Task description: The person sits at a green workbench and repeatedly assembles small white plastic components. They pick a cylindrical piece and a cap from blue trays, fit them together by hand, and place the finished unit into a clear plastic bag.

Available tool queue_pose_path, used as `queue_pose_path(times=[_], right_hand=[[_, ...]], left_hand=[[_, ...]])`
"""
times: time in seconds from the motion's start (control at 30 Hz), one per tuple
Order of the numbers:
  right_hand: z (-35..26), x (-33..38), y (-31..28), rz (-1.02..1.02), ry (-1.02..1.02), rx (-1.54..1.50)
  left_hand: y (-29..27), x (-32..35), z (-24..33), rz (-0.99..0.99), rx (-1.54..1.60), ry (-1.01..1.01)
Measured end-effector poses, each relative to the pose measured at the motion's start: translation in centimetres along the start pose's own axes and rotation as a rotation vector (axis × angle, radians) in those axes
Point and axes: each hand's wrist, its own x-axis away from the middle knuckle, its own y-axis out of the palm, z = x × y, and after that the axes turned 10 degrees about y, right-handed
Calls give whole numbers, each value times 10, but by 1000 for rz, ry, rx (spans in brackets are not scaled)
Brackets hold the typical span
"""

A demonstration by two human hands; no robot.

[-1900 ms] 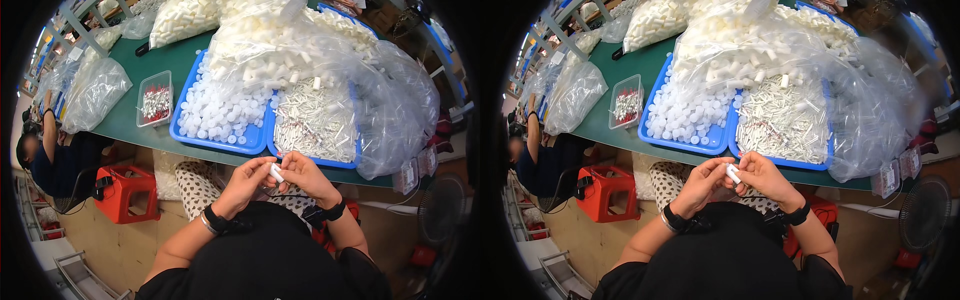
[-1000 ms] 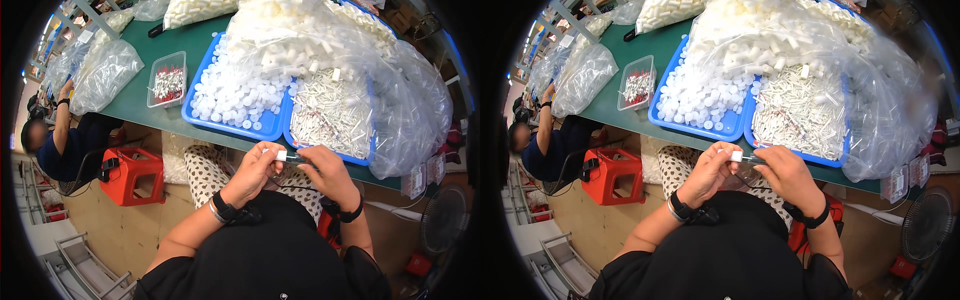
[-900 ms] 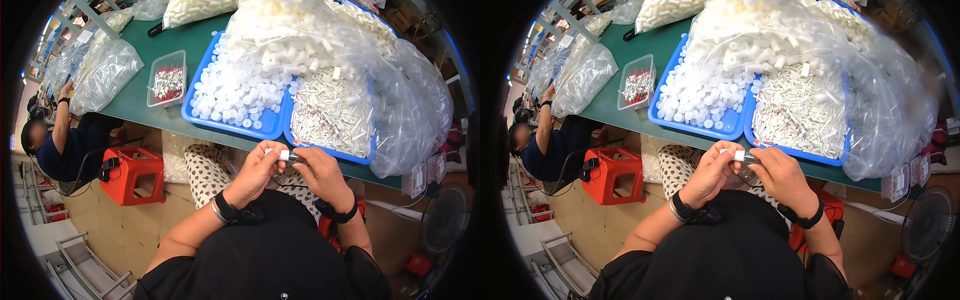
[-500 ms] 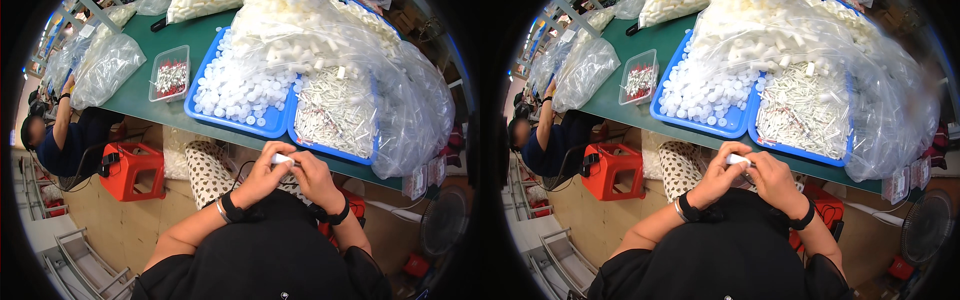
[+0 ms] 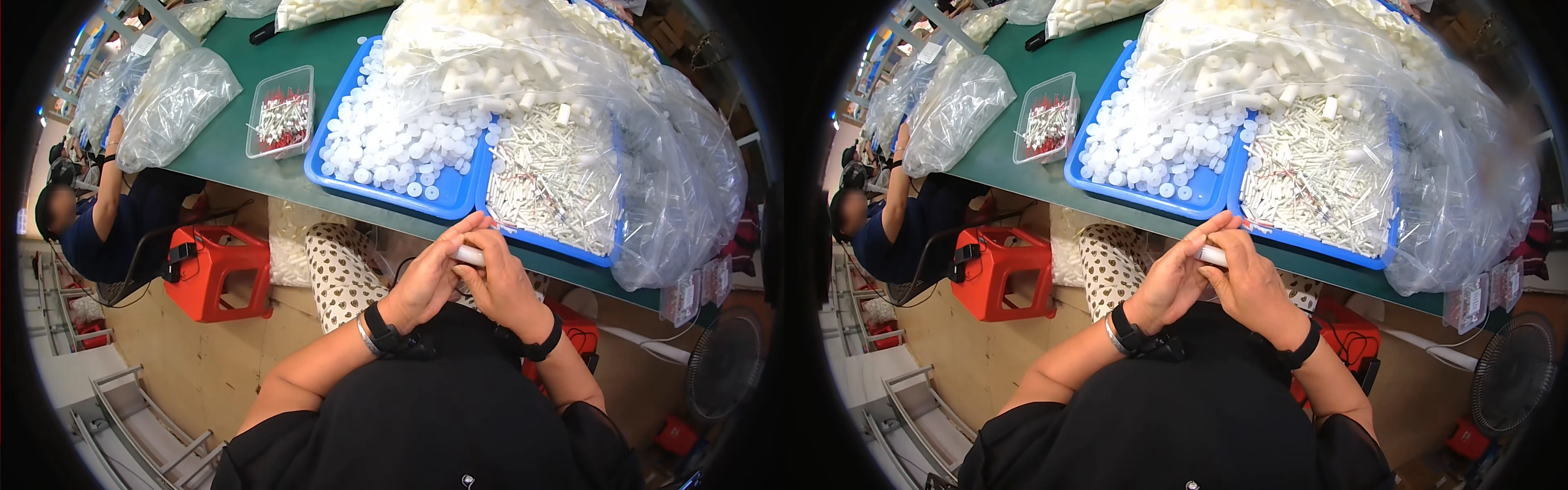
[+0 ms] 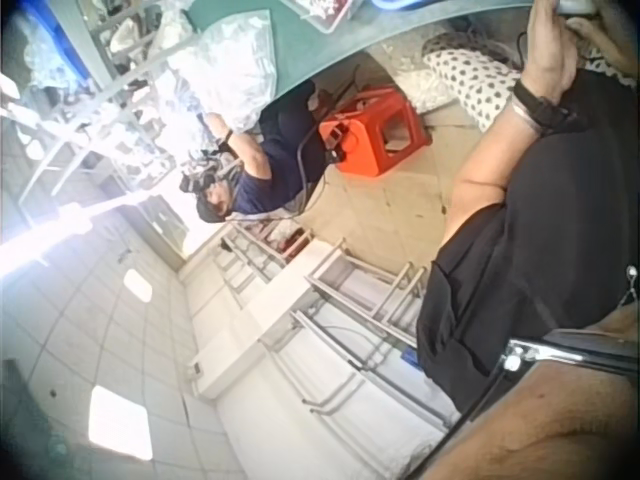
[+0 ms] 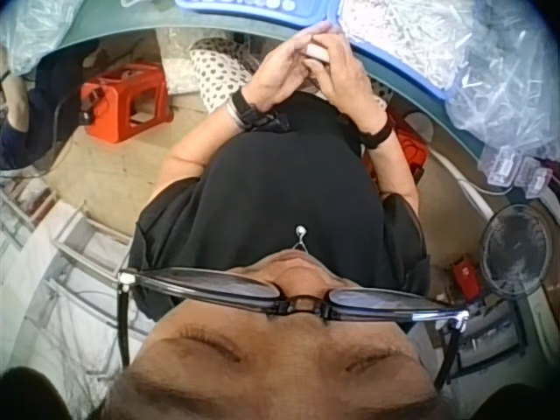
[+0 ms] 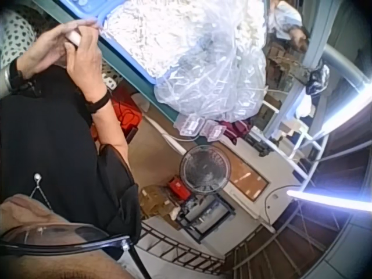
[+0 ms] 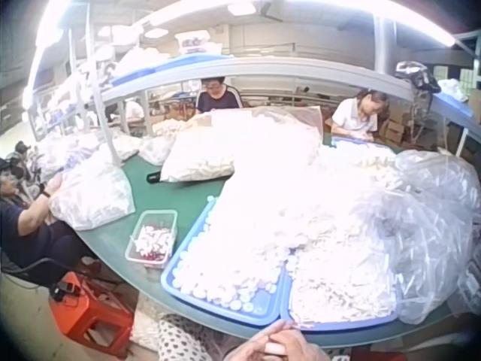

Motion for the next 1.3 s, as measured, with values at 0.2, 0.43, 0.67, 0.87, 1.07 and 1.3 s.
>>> queue_pose_path(times=[0.2,0.43,0.67,0.87,1.07,1.3], right_hand=[[4,-5,-7,45,-94,201],[-3,1,4,8,-88,165],[-4,4,23,125,73,54],[2,4,21,73,-9,72],[-4,4,26,57,54,155],[-6,3,25,-24,276,-162]], left_hand=[[-12,-2,-4,-42,183,-64],[-20,5,-18,-22,372,-31],[-16,0,-12,49,239,-62],[-13,6,-11,31,107,-32],[-15,4,-17,36,147,-2],[-15,7,-10,30,-49,-33]])
